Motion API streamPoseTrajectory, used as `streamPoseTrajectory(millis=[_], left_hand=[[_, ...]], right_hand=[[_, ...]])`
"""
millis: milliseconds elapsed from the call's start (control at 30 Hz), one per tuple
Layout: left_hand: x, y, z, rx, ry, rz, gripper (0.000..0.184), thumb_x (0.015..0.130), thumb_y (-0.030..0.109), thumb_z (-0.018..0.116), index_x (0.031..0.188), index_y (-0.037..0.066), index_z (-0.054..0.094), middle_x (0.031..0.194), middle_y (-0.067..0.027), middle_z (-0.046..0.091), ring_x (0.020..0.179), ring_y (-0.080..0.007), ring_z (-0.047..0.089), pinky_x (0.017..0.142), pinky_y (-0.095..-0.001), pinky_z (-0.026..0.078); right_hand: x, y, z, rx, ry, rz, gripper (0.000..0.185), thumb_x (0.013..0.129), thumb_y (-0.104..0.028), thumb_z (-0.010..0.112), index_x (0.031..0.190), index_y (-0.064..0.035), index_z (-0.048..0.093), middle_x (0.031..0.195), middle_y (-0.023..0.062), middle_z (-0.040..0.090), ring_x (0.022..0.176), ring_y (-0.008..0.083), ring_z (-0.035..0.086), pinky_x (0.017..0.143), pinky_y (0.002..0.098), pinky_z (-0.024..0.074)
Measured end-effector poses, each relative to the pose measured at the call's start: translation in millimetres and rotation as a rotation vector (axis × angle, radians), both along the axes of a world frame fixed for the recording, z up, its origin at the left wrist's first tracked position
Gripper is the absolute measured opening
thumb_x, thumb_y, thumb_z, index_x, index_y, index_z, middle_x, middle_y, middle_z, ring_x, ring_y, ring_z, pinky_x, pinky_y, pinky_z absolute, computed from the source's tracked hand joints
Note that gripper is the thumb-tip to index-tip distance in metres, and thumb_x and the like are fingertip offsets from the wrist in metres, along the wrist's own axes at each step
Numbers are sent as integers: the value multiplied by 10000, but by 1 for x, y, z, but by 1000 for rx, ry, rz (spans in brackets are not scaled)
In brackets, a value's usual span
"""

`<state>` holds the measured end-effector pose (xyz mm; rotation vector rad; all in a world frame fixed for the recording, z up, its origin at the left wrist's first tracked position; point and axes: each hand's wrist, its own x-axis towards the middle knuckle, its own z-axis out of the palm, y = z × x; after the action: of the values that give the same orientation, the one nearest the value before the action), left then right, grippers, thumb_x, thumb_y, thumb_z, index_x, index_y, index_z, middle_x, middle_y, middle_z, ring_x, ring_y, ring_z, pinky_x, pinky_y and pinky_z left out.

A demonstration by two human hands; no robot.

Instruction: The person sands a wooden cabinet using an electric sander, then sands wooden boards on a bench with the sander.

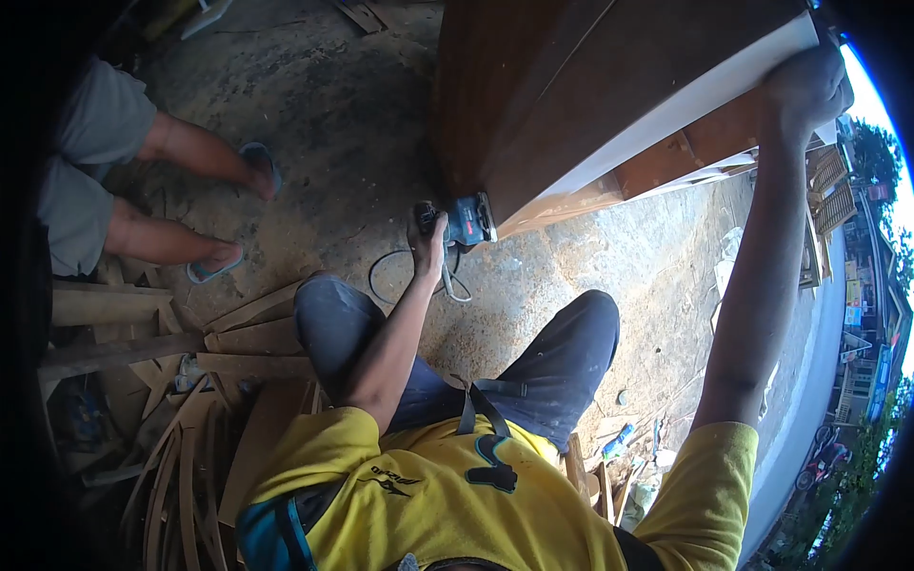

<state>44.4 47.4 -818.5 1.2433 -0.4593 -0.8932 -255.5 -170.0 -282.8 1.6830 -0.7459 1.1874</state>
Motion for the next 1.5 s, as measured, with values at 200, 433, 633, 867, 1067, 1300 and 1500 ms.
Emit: streamPoseTrajectory(millis=[200,433,633,867,1067,1300,1500], left_hand=[[12,-2,134,-270,-72,-109,434,959,112,726,1344,50,536,1072,-38,586,932,-110,588,869,-299,529],[30,-28,280,-622,-526,-24,473,913,108,729,1337,20,538,1163,-76,560,956,-142,578,865,-305,519],[32,-33,290,-663,-605,7,440,929,77,696,1339,24,545,1162,-76,559,938,-133,575,834,-308,526],[22,-16,150,-353,-325,-57,453,924,82,725,1335,40,539,1131,-91,590,936,-166,619,846,-328,549],[3,17,69,39,-52,-141,490,973,259,745,1379,98,524,1199,-100,603,967,-190,672,655,-331,644],[-14,82,-9,383,-584,-44,565,845,361,812,1264,61,581,1158,-218,683,1054,-413,689,929,-522,543],[-34,125,39,312,-680,-181,570,812,284,829,1274,54,586,1152,-209,684,1096,-406,675,974,-501,524]], right_hand=[[74,53,-15,201,-327,259,377,1029,-297,510,988,-41,783,944,130,785,876,271,718,885,414,536],[86,62,-12,187,-320,348,480,1051,-257,380,903,37,729,921,211,722,922,349,656,887,441,487],[94,71,-13,223,-422,351,462,1045,-257,401,886,13,741,905,210,718,929,377,644,880,480,477],[88,63,-14,135,-323,328,470,1053,-252,391,890,28,732,930,226,712,947,386,643,902,473,483],[87,60,-15,160,-364,360,462,1057,-262,389,878,6,719,920,215,712,935,397,642,901,481,485],[79,73,-16,326,-417,463,337,1072,-283,480,1030,-29,697,998,215,719,992,372,659,940,517,486],[49,220,-169,481,-435,721,253,1003,-68,643,1228,47,628,1089,219,702,913,292,725,823,387,576]])
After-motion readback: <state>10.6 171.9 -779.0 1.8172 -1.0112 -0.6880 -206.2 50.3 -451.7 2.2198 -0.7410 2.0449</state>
